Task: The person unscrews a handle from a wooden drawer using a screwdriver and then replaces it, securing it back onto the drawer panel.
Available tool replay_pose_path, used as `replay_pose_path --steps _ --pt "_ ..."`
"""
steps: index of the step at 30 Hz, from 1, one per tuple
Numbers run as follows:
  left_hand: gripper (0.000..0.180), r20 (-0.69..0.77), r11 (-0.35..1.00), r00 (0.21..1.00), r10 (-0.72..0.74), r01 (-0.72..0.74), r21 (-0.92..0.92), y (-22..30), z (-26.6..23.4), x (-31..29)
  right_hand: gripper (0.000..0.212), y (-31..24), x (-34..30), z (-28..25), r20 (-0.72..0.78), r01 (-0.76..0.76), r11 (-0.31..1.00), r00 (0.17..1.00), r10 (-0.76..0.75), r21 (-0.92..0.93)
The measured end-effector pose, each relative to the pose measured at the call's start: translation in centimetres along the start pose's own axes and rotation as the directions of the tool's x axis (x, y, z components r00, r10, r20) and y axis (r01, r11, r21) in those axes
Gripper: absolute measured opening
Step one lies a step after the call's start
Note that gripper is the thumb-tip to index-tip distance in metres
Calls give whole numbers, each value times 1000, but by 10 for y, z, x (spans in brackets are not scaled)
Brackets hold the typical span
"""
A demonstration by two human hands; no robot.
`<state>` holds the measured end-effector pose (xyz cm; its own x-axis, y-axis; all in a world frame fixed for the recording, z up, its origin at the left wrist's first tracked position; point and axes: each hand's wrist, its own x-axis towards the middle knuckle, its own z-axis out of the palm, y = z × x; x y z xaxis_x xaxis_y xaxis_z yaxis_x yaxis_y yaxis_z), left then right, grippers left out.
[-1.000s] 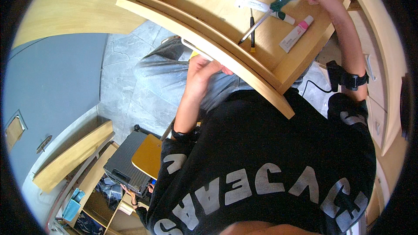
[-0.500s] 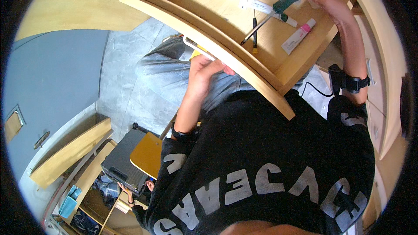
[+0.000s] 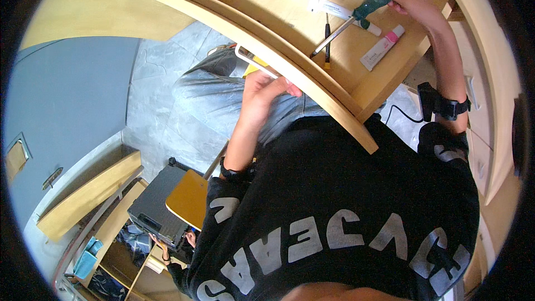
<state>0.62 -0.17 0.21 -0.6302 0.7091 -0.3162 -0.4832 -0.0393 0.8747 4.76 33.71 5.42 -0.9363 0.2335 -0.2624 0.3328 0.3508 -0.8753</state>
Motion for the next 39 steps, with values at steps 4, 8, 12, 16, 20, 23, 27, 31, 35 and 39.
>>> replay_pose_path --steps 4,8,12,16,20,23,27,31,35,39 --pt "15 31 999 999 25 -25 24 3 1 1 17 -26 -11 -4 20 -13 978 1000 9 208" --pt "16 25 999 1000 -13 13 31 0 -3 2 16 -29 -15 0 -2 -13 949 1000 14 314" --pt "17 43 1000 999 7 -6 -21 0 -3 3 21 -36 -9 -17 334 -229 884 938 89 407" --pt "17 65 1000 998 10 -8 -22 0 -2 4 26 -16 -6 0 -15 -208 975 978 210 72" --pt "18 26 999 999 -18 18 -27 0 -4 1 20 -26 -9 8 -28 -142 953 987 156 268" --pt "18 61 999 998 -21 24 -44 -1 -4 3 18 -34 -12 5 -51 -103 935 991 128 340" --pt "18 51 999 999 -18 20 -39 -1 -3 3 18 -14 -8 -4 -37 -82 951 995 97 298" --pt "18 49 998 999 -17 20 -55 -4 -4 5 20 -5 -6 -7 -96 -181 969 975 199 171" --pt "18 32 996 999 6 -4 -84 -6 -5 4 22 -3 -3 -2 -88 -123 992 988 124 12" --pt "17 53 997 999 -6 9 -71 -4 -4 5 21 -15 -8 -1 -80 -33 992 996 43 120"
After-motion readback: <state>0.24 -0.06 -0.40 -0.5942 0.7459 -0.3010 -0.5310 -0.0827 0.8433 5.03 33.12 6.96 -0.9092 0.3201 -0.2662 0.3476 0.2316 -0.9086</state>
